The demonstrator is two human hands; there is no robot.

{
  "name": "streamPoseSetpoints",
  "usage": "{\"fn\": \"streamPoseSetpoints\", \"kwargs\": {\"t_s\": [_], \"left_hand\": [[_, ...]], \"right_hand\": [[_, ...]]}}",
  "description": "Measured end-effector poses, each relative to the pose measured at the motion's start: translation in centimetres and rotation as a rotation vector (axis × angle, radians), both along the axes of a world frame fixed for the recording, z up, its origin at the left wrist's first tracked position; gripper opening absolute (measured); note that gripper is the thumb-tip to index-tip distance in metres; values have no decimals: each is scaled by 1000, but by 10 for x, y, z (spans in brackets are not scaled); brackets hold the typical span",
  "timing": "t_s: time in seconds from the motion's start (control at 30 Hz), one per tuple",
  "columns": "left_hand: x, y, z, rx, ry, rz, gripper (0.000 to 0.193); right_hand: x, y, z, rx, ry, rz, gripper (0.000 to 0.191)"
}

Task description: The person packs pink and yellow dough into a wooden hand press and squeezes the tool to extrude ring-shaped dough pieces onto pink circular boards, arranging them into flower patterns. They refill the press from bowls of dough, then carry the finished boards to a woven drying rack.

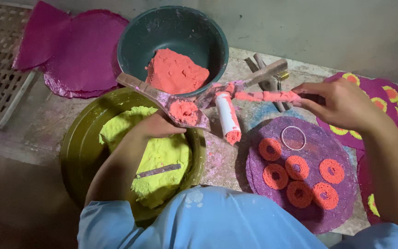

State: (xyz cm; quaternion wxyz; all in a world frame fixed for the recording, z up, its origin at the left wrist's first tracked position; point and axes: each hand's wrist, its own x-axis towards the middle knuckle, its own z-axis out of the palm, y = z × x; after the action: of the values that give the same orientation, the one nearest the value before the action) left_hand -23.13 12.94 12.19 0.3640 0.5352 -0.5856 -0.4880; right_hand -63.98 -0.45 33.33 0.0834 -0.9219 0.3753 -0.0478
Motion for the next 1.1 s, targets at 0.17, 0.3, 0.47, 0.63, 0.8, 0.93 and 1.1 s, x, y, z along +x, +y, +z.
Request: {"fn": "streamPoseSetpoints", "kwargs": {"t_s": [0.17, 0.3, 0.47, 0.63, 0.8, 0.93, 1.1], "left_hand": [[-2, 0, -4, 63, -199, -101, 73], [-2, 2, 15, -67, -253, -177, 75], [-14, 2, 36, -211, -284, -190, 75], [-54, -8, 36, -424, -312, 219, 52], [-89, -23, 23, -662, -33, 360, 43], [-80, -33, 11, -638, -67, 496, 34], [-52, -39, 6, -538, 199, 567, 22]], "right_hand": [[4, -7, -1, -120, -9, 155, 30], [5, -13, 3, -143, 5, 123, 31], [13, -5, 9, -173, -215, 65, 29], [51, 44, -15, 87, -323, 126, 41], [129, 90, -117, 54, -581, 174, 75], [136, 101, -167, -184, -621, 129, 83], [96, 112, -150, 181, -561, 14, 78]]}}
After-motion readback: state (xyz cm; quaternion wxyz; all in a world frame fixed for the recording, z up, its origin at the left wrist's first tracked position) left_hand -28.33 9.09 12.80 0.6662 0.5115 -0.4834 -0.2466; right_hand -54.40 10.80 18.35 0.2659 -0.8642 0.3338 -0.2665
